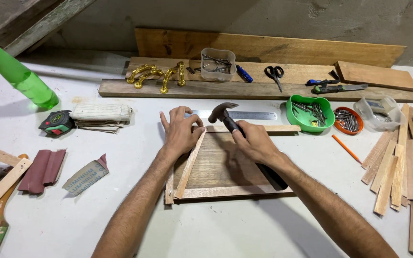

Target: Making a wooden frame by hammering nails into wood strips and sanding edges.

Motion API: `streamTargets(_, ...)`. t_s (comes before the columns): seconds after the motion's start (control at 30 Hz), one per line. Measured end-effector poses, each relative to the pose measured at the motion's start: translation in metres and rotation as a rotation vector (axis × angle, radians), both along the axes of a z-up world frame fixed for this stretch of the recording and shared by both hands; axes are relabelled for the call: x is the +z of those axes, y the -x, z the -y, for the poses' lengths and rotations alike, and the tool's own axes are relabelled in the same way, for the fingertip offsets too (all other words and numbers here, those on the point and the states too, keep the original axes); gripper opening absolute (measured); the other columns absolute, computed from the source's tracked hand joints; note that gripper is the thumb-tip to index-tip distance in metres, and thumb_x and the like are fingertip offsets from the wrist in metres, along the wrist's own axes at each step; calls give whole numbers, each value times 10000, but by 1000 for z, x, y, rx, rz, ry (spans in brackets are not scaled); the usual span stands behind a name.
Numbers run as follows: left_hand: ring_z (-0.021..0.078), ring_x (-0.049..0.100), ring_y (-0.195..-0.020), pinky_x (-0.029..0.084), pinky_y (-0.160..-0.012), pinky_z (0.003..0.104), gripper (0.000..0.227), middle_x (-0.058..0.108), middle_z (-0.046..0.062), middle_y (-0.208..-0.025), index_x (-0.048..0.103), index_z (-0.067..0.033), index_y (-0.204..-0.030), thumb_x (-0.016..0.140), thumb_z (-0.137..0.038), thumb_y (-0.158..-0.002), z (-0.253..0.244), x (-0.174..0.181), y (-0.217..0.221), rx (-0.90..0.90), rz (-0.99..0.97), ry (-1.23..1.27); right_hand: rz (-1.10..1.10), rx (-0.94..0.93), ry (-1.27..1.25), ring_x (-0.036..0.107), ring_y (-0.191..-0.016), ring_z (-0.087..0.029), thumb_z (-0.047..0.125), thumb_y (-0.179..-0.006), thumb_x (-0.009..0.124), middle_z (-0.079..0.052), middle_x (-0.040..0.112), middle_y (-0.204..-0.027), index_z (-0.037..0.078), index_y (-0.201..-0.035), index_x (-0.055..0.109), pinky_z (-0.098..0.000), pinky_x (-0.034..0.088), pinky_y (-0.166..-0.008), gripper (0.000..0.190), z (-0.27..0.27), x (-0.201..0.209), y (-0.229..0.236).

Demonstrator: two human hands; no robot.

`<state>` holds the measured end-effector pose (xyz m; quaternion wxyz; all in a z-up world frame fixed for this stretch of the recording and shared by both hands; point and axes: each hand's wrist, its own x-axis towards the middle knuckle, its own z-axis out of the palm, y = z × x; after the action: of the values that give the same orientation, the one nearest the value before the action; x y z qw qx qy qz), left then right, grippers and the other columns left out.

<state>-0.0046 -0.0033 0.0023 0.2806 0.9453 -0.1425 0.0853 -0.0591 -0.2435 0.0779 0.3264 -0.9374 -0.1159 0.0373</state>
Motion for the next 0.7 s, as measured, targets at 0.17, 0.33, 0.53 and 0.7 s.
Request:
streamTargets(0.17,351,312,-1441,-7,-1164,807,234,487,135,-1374,763,-161,-863,808,-388,-894,-4,-15,15,-13,249,-71,-35,-26,-27,602,-532,-220,233,-992,508,-102,620,-607,-5,-962,645,-423,492,-507,276,-6,20,16)
streamTargets(0.33,420,256,-1427,-23,-1104,819,242,441,207,-1396,782,-127,-931,795,-351,-840,-7,0,43,-38,255,-83,26,43,-12,608,-551,-218,214,-987,523,-100,628,-631,-14,-996,647,-419,482,-512,260,1,10,15)
streamTargets(0.53,380,270,-1456,26,-1169,787,247,469,155,-1437,784,-121,-896,773,-366,-875,-10,7,61,-44,149,-182,179,35,-36,611,-567,-216,208,-973,545,-105,638,-656,-25,-1047,645,-402,479,-518,264,-6,34,22)
streamTargets(0.7,402,298,-1414,59,-1153,783,254,490,188,-1381,786,-115,-950,781,-346,-845,-9,-8,57,-56,204,-131,199,103,17,618,-591,-229,202,-994,504,-109,646,-761,-17,-1075,631,-403,536,-507,266,-10,-15,13)
